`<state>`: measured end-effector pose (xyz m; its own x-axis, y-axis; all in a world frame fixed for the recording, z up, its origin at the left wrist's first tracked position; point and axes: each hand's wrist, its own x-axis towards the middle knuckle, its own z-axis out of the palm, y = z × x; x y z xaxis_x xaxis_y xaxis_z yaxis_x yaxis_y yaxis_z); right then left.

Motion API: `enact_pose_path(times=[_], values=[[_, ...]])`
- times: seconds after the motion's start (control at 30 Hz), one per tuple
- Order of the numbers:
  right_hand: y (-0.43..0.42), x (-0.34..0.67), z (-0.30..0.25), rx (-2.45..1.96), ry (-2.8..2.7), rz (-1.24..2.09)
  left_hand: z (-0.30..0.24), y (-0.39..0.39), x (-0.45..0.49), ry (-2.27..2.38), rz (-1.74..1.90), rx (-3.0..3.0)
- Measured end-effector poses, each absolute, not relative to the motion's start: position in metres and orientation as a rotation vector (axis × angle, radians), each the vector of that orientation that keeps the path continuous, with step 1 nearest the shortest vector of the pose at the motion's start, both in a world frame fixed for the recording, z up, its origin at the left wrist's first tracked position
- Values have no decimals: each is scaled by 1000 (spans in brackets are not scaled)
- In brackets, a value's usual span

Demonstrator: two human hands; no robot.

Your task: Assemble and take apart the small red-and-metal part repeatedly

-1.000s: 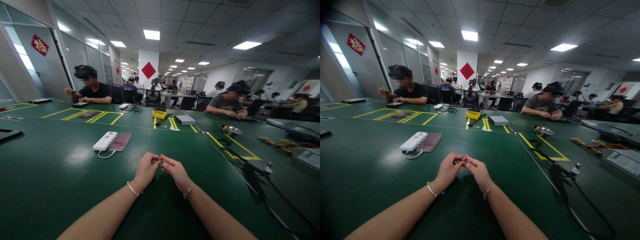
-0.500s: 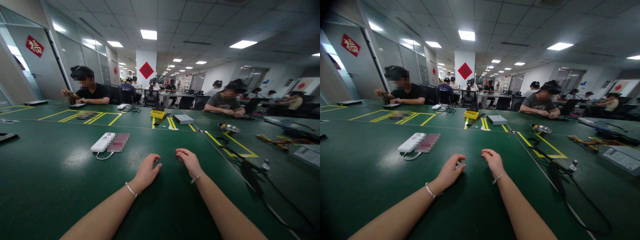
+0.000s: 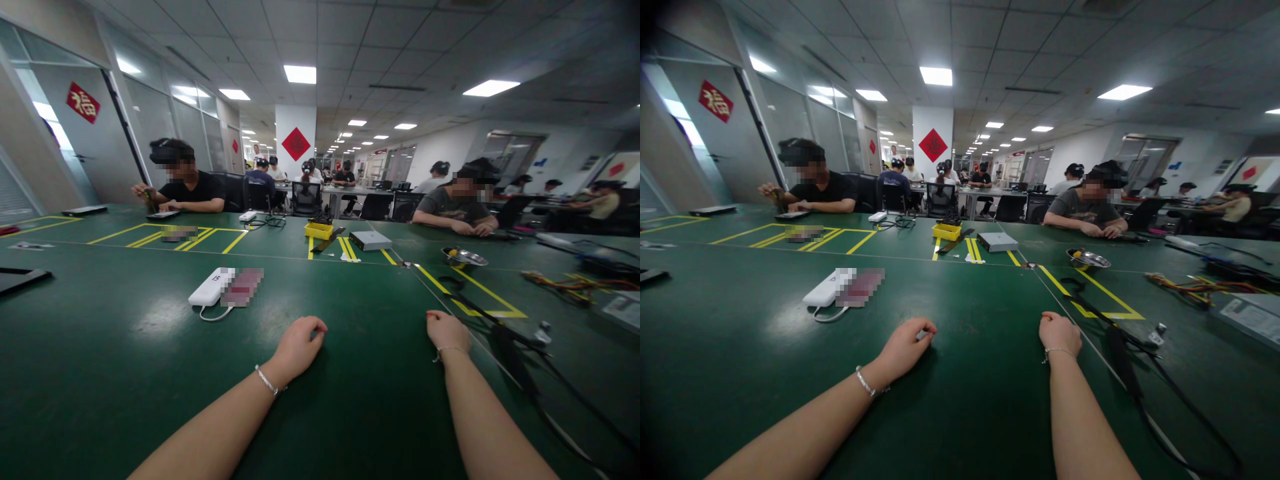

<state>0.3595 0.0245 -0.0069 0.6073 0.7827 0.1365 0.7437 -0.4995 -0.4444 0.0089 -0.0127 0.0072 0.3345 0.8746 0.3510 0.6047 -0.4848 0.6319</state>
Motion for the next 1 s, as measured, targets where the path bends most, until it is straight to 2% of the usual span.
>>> enact_pose_path(times=[0.27,0.4,0.57,0.8,0.9,1.0], values=[[20,362,-14,-2363,-969,-96,8,-14,9,1320,911,2214],[20,329,2,-2185,-1207,-303,6,-14,9,1311,932,2257],[14,246,15,-1863,-1872,-72,3,-12,9,1292,909,2347],[-15,169,-6,-1512,-2241,387,-1,-12,11,1424,795,2388],[-16,171,-7,-1493,-2314,425,-3,-12,12,1443,715,2385],[-6,189,4,-1595,-2300,282,-1,-13,11,1449,670,2389]])
